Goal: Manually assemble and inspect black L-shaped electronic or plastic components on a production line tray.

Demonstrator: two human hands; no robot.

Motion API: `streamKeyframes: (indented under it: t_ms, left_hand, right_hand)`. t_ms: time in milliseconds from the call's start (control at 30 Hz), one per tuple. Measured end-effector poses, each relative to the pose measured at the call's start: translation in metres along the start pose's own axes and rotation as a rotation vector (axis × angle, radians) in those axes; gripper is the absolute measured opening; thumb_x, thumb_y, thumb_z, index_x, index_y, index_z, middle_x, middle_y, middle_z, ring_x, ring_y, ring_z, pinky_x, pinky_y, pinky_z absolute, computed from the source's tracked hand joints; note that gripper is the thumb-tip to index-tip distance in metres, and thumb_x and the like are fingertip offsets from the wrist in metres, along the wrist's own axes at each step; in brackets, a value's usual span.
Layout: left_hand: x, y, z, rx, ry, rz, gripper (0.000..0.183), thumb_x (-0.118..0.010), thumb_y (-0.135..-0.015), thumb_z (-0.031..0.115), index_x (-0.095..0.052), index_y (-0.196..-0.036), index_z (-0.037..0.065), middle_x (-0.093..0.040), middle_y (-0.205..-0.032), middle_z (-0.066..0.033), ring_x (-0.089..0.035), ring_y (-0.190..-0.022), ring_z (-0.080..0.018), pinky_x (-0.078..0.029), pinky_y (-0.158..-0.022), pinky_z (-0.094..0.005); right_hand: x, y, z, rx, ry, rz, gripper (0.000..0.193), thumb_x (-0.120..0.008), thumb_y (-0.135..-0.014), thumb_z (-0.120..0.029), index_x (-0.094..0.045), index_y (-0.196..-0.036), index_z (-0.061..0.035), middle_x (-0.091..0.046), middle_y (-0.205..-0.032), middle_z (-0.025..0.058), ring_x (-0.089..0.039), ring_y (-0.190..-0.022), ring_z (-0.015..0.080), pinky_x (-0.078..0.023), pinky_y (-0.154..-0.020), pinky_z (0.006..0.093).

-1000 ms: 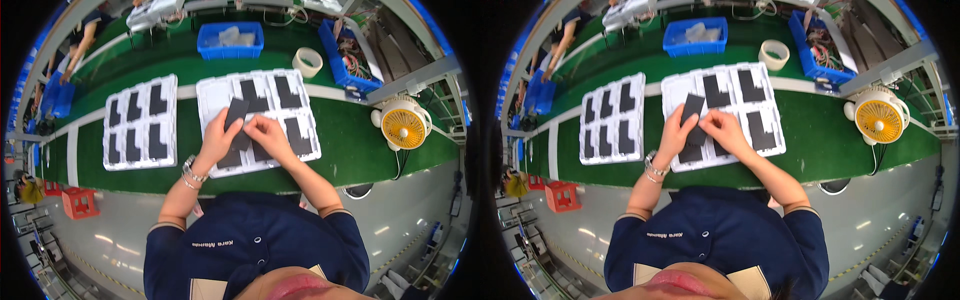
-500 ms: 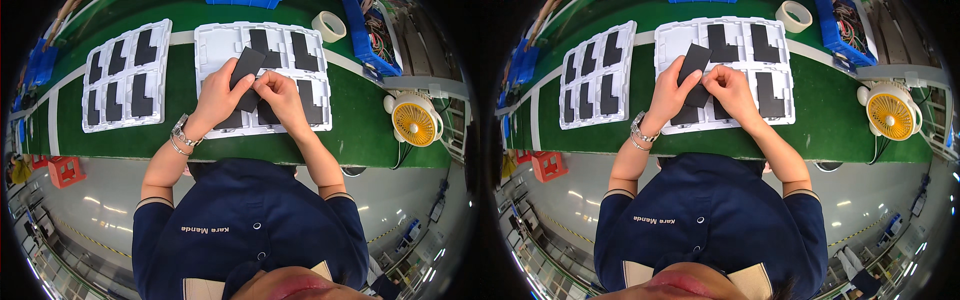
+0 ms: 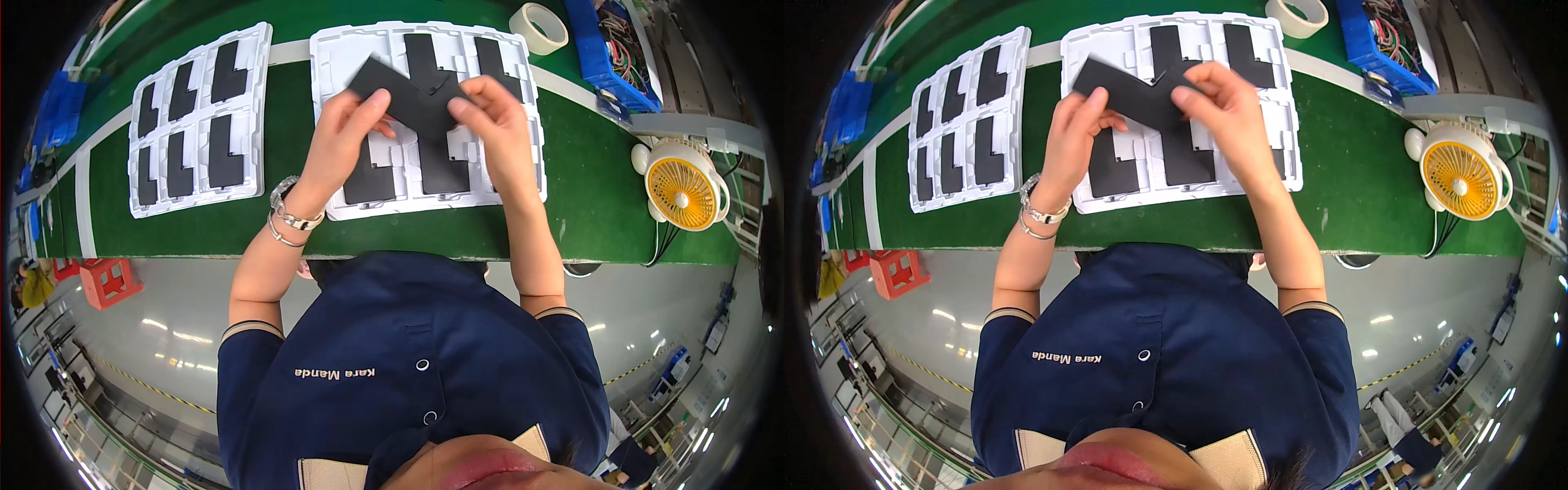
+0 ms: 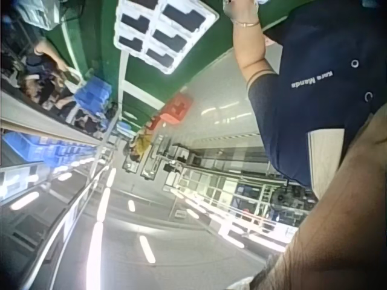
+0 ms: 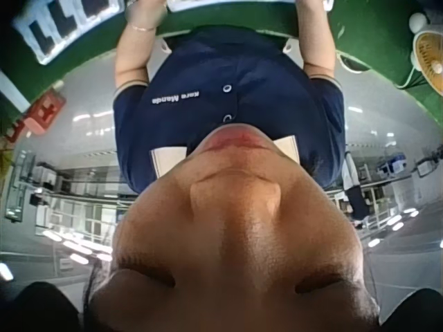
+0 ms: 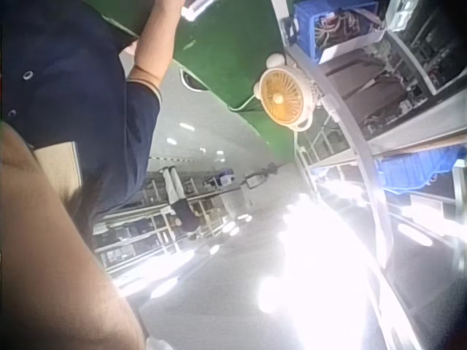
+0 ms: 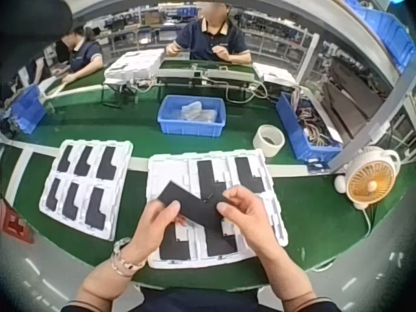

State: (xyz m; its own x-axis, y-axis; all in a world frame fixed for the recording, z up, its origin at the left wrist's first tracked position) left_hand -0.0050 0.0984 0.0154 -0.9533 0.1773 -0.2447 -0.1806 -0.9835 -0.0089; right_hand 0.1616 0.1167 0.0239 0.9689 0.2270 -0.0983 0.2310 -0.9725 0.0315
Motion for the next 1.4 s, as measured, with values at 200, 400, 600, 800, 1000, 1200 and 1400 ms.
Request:
streamKeyframes:
  t_ms: [200,400,600,800,1000,1200,1400]
  left_hand:
    - [-0.036,0.006,-0.028,0.226,-0.117,-0.379,0.033,-0.064,-0.093,0.021,-0.058,-0.115,-0.002,-0.066,-0.098,-0.0049,-0.062,-0.090,-0.0083,-0.048,-0.080,-0.0234]
    - [-0.016,0.000,-0.025,0.142,-0.081,-0.116,0.034,-0.071,-0.087,0.015,-0.060,-0.112,-0.005,-0.068,-0.095,-0.0072,-0.064,-0.084,-0.0082,-0.052,-0.073,-0.0216]
    - [-0.002,-0.003,-0.017,0.129,-0.110,-0.019,0.032,-0.070,-0.088,0.017,-0.061,-0.111,-0.004,-0.069,-0.094,-0.0076,-0.064,-0.084,-0.0079,-0.052,-0.073,-0.0212]
    - [-0.008,-0.003,-0.022,0.134,-0.117,-0.047,0.032,-0.070,-0.088,0.017,-0.061,-0.110,-0.004,-0.069,-0.094,-0.0077,-0.064,-0.084,-0.0081,-0.052,-0.073,-0.0217]
    - [-0.008,-0.001,-0.023,0.139,-0.118,-0.054,0.033,-0.071,-0.088,0.018,-0.061,-0.110,-0.004,-0.069,-0.094,-0.0081,-0.065,-0.084,-0.0087,-0.052,-0.074,-0.0221]
    - [-0.013,-0.001,-0.026,0.142,-0.177,-0.097,0.036,-0.072,-0.087,0.021,-0.060,-0.110,-0.005,-0.069,-0.093,-0.0077,-0.064,-0.083,-0.0088,-0.052,-0.074,-0.0232]
    - [-0.019,0.000,-0.029,0.178,-0.186,-0.155,0.036,-0.071,-0.087,0.021,-0.060,-0.108,-0.005,-0.068,-0.090,-0.0066,-0.063,-0.082,-0.0077,-0.051,-0.072,-0.0228]
  right_hand:
    - [-0.005,0.006,0.010,-0.061,0.007,-0.036,0.011,-0.063,-0.090,-0.008,-0.062,-0.097,0.0003,-0.065,-0.082,-0.0013,-0.057,-0.072,0.0024,-0.044,-0.067,0.0173]
    - [-0.009,0.013,-0.015,0.173,0.264,0.068,0.021,-0.060,-0.093,-0.009,-0.064,-0.111,0.0006,-0.065,-0.098,0.0047,-0.060,-0.091,0.0088,-0.047,-0.080,0.0229]
    - [-0.021,0.019,-0.036,0.447,0.519,0.092,0.022,-0.064,-0.086,-0.003,-0.065,-0.108,0.0007,-0.065,-0.092,0.0081,-0.062,-0.082,0.0169,-0.049,-0.076,0.0274]
    - [-0.020,0.025,-0.043,0.563,0.613,0.167,0.018,-0.067,-0.079,0.002,-0.066,-0.097,0.0013,-0.064,-0.080,0.0089,-0.063,-0.072,0.0206,-0.051,-0.067,0.0295]
    - [-0.023,0.027,-0.054,0.691,0.726,0.123,0.012,-0.067,-0.079,0.000,-0.067,-0.092,0.0005,-0.066,-0.078,0.0089,-0.064,-0.071,0.0190,-0.051,-0.064,0.0289]
    - [0.000,0.007,-0.006,0.129,0.166,0.085,0.017,-0.060,-0.094,-0.014,-0.065,-0.091,0.0014,-0.066,-0.079,0.0022,-0.060,-0.073,0.0081,-0.047,-0.065,0.0240]
    - [-0.003,0.005,0.007,0.005,0.095,0.005,0.020,-0.060,-0.095,-0.017,-0.062,-0.085,-0.0003,-0.059,-0.072,-0.0022,-0.051,-0.068,0.0045,-0.042,-0.063,0.0203]
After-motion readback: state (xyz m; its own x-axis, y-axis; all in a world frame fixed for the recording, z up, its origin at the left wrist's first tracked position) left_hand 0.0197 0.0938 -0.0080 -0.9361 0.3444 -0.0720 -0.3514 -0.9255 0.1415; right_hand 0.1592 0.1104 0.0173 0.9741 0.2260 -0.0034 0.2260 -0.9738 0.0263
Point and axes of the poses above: each hand's wrist, its own y-axis away from the middle knuckle, its own x-axis out of the back of the hand, z = x × y, the point moved 10 cm from there along -y, towards the middle knuckle
